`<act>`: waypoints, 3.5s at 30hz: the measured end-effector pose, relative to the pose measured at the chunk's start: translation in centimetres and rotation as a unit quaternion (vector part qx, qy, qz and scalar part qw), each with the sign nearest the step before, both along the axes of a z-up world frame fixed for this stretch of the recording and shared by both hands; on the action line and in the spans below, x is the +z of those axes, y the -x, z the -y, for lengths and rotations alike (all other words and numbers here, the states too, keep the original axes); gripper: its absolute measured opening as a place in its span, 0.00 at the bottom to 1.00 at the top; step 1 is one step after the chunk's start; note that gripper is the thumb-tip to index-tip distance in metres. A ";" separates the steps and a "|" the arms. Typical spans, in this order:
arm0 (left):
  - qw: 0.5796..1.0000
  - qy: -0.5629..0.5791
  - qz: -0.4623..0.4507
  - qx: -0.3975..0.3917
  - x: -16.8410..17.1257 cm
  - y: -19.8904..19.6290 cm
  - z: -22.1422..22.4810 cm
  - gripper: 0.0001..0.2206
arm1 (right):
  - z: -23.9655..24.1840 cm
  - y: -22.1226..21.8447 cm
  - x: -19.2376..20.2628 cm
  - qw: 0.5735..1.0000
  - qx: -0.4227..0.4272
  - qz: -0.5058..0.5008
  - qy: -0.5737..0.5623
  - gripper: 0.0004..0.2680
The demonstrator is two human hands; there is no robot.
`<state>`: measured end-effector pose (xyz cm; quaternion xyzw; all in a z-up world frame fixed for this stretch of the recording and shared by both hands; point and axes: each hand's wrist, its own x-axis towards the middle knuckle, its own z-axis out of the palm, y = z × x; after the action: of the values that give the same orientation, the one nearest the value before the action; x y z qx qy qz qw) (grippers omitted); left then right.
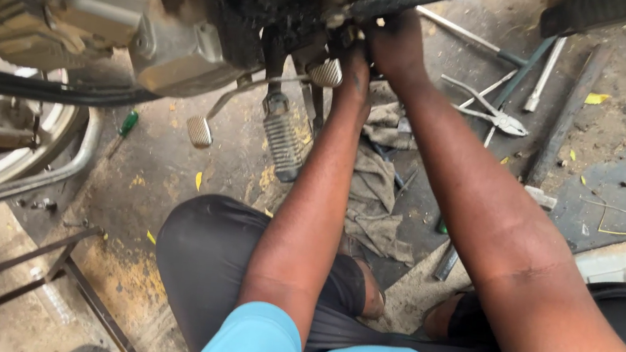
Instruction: Repairing and adjusting motorcycle engine and chassis components using hand tools.
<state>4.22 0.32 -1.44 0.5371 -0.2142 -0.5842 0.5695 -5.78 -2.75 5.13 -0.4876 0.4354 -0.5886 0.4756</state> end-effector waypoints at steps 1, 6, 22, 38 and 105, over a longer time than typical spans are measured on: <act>1.000 0.016 0.006 -0.002 -0.1 -0.1 0.1 0.25 | 0.6 0.2 0.0 1.000 0.001 -0.005 -0.008 0.08; 0.999 -0.033 -0.007 -0.025 -1.6 -0.6 0.7 0.26 | 0.1 -0.1 0.0 0.994 0.025 -0.039 -0.095 0.07; 0.999 0.016 -0.044 -0.021 -1.3 -1.2 -0.8 0.25 | -0.4 0.1 0.5 0.996 -0.003 -0.082 -0.022 0.09; 0.962 0.066 0.254 0.074 7.7 4.2 -2.5 0.29 | -0.5 2.0 1.8 0.998 0.068 -0.008 -0.017 0.10; 0.925 -0.035 0.280 -0.255 28.4 -6.1 -16.0 0.39 | -18.5 4.2 27.8 0.815 0.040 -0.565 0.121 0.16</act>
<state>10.28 16.36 26.94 0.6258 -0.4738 -0.5427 0.2990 -9.96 15.78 32.92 -0.8051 0.5327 -0.2384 0.1060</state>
